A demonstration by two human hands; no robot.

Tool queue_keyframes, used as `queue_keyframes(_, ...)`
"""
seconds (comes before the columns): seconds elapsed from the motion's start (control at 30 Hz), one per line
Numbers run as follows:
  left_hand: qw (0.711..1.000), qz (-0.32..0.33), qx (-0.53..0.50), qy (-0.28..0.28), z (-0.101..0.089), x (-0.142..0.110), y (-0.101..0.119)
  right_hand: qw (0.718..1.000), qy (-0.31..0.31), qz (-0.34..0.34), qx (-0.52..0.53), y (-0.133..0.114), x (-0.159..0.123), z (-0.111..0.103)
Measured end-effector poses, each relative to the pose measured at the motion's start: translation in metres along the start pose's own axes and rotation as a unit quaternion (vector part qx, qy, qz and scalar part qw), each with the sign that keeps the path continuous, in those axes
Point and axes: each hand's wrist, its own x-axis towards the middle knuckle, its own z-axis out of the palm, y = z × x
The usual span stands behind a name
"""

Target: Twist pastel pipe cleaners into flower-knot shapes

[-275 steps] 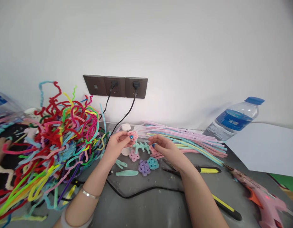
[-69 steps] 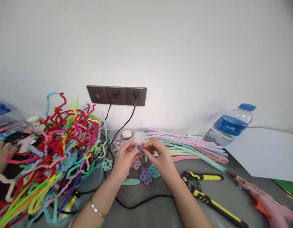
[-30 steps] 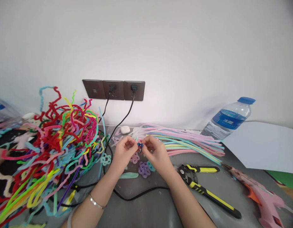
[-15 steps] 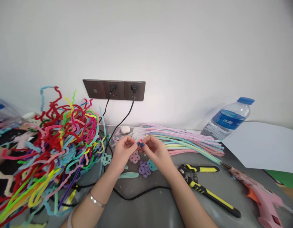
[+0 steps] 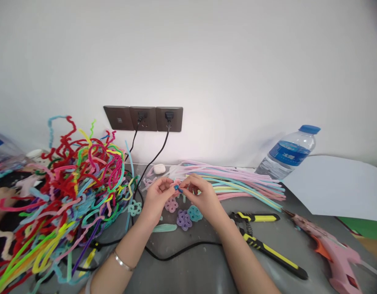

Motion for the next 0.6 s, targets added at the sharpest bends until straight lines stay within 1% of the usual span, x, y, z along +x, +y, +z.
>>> queue_keyframes(0.1, 1.0, -0.007, -0.008, -0.004, 0.0003, -0.0002, 0.0007, 1.0, 0.008, -0.007, -0.002, -0.0013, 0.0004, -0.0019)
queue_keyframes(0.2, 1.0, -0.012, -0.013, -0.02, 0.0009, -0.0011, 0.0028, 0.999, 0.008, -0.031, -0.017, -0.004, 0.0003, -0.0022)
queue_keyframes(0.33, 1.0, -0.013, -0.014, -0.014, 0.0017, -0.0016, 0.0044, 0.998, 0.006, -0.046, -0.032, -0.0069, -0.0001, -0.0015)
queue_keyframes(0.43, 1.0, -0.011, -0.019, -0.019, 0.0016, -0.001, 0.0027, 0.998, 0.013, -0.051, -0.021, -0.008, -0.0004, -0.0012)
queue_keyframes(0.53, 0.999, 0.007, -0.02, -0.024, 0.0003, -0.0003, -0.0006, 0.998, 0.034, -0.041, -0.021, -0.0084, -0.001, -0.0003)
queue_keyframes(0.6, 0.999, 0.039, 0.01, -0.023, -0.0008, 0.0, -0.0032, 0.997, 0.049, -0.028, -0.043, -0.0084, -0.0017, 0.0013)
